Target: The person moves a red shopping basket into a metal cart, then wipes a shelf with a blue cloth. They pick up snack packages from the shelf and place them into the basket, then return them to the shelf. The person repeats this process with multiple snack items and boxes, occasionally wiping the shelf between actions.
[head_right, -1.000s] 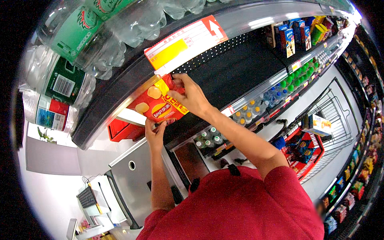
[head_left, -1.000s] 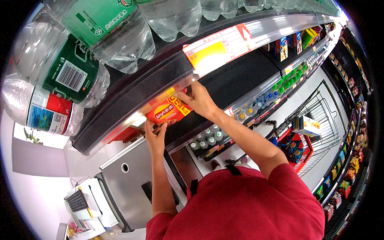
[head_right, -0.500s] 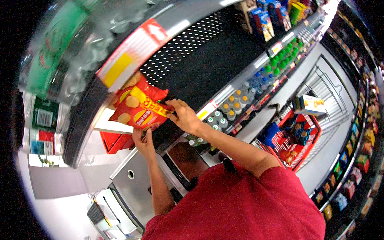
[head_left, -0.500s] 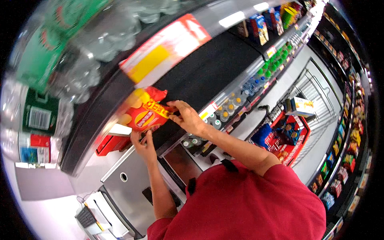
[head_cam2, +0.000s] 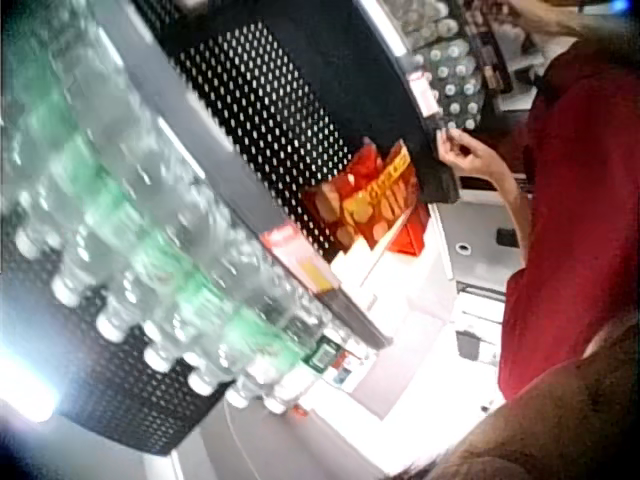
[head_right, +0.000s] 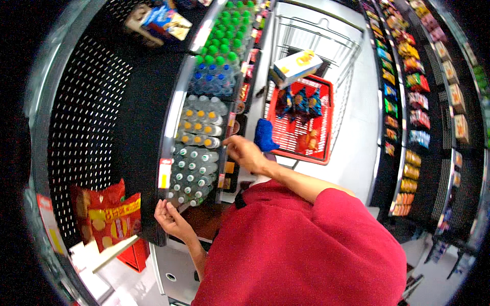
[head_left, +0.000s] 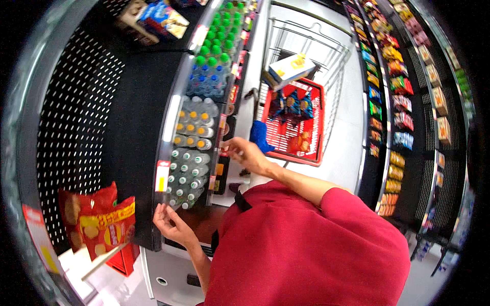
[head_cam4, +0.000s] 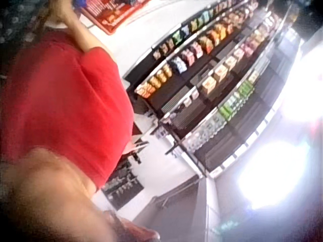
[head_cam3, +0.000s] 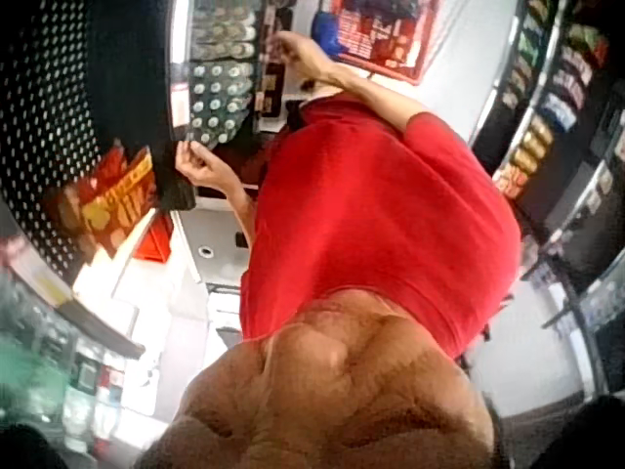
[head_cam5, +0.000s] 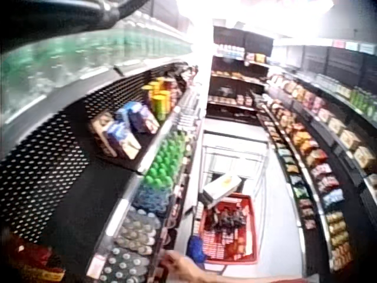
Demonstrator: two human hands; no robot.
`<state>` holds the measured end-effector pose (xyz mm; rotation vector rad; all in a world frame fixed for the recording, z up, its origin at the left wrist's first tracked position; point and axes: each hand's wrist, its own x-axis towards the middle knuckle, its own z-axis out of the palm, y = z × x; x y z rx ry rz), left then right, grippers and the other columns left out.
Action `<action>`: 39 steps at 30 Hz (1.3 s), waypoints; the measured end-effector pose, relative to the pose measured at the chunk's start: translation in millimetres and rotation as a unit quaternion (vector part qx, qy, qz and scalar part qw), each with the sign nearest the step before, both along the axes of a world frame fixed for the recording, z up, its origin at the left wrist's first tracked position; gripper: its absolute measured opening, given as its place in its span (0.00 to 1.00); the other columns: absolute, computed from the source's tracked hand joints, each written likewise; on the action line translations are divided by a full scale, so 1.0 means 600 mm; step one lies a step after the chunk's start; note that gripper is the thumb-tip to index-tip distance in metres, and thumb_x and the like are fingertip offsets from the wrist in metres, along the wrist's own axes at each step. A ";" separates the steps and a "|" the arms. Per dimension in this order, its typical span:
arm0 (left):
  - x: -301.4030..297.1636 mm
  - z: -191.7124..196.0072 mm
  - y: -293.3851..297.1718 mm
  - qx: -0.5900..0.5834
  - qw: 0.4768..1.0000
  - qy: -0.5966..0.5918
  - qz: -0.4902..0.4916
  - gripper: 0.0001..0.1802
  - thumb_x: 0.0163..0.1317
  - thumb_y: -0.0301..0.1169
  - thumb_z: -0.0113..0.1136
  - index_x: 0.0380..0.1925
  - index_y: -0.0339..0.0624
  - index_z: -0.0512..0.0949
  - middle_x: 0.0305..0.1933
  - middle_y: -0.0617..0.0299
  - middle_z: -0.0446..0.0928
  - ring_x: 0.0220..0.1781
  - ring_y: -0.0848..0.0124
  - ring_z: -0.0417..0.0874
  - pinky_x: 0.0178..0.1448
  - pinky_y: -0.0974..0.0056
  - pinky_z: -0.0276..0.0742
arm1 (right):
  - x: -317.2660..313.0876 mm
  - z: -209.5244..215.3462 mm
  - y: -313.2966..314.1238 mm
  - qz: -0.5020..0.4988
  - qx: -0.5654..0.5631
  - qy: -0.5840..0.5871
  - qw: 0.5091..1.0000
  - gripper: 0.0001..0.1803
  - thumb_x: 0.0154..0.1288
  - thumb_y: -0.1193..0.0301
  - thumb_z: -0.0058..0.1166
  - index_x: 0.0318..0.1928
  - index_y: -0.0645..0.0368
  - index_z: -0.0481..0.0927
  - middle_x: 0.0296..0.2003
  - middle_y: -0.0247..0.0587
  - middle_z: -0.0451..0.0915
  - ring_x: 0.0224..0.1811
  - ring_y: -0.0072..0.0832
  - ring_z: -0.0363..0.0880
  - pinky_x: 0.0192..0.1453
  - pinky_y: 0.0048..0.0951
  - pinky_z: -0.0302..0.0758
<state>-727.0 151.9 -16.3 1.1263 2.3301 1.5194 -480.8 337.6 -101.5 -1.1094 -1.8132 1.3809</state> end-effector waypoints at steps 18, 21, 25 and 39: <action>0.133 -0.001 0.150 -0.132 0.974 -0.137 -0.121 0.19 0.74 0.25 0.54 0.63 0.36 0.72 0.58 0.54 0.78 0.52 0.69 0.82 0.48 0.68 0.76 | 0.508 -0.410 -0.037 -0.122 -0.217 -0.628 0.737 0.11 0.69 0.71 0.54 0.46 0.62 0.86 0.43 0.56 0.87 0.48 0.46 0.89 0.48 0.42 0.86; 0.141 -0.003 0.155 -0.141 0.973 -0.132 -0.130 0.19 0.74 0.25 0.54 0.63 0.36 0.71 0.58 0.54 0.78 0.51 0.69 0.82 0.49 0.68 0.76 | 0.464 -0.346 -0.009 -0.197 -0.280 -0.567 0.749 0.10 0.67 0.70 0.57 0.43 0.59 0.88 0.42 0.50 0.89 0.48 0.44 0.89 0.49 0.40 0.86; 0.157 0.005 0.160 -0.158 0.968 -0.149 -0.126 0.19 0.74 0.25 0.54 0.64 0.38 0.71 0.57 0.55 0.78 0.51 0.68 0.83 0.48 0.66 0.77 | 0.460 -0.358 -0.001 -0.246 -0.303 -0.501 0.772 0.12 0.68 0.66 0.58 0.42 0.61 0.87 0.42 0.54 0.88 0.49 0.45 0.88 0.50 0.43 0.86; 0.160 -0.019 0.160 -0.163 0.948 -0.176 -0.208 0.23 0.69 0.25 0.62 0.63 0.38 0.73 0.53 0.56 0.81 0.49 0.71 0.82 0.49 0.67 0.78 | 0.384 -0.023 0.057 -0.221 -0.008 -0.238 0.946 0.08 0.68 0.75 0.56 0.46 0.63 0.77 0.44 0.50 0.82 0.49 0.47 0.81 0.53 0.42 0.77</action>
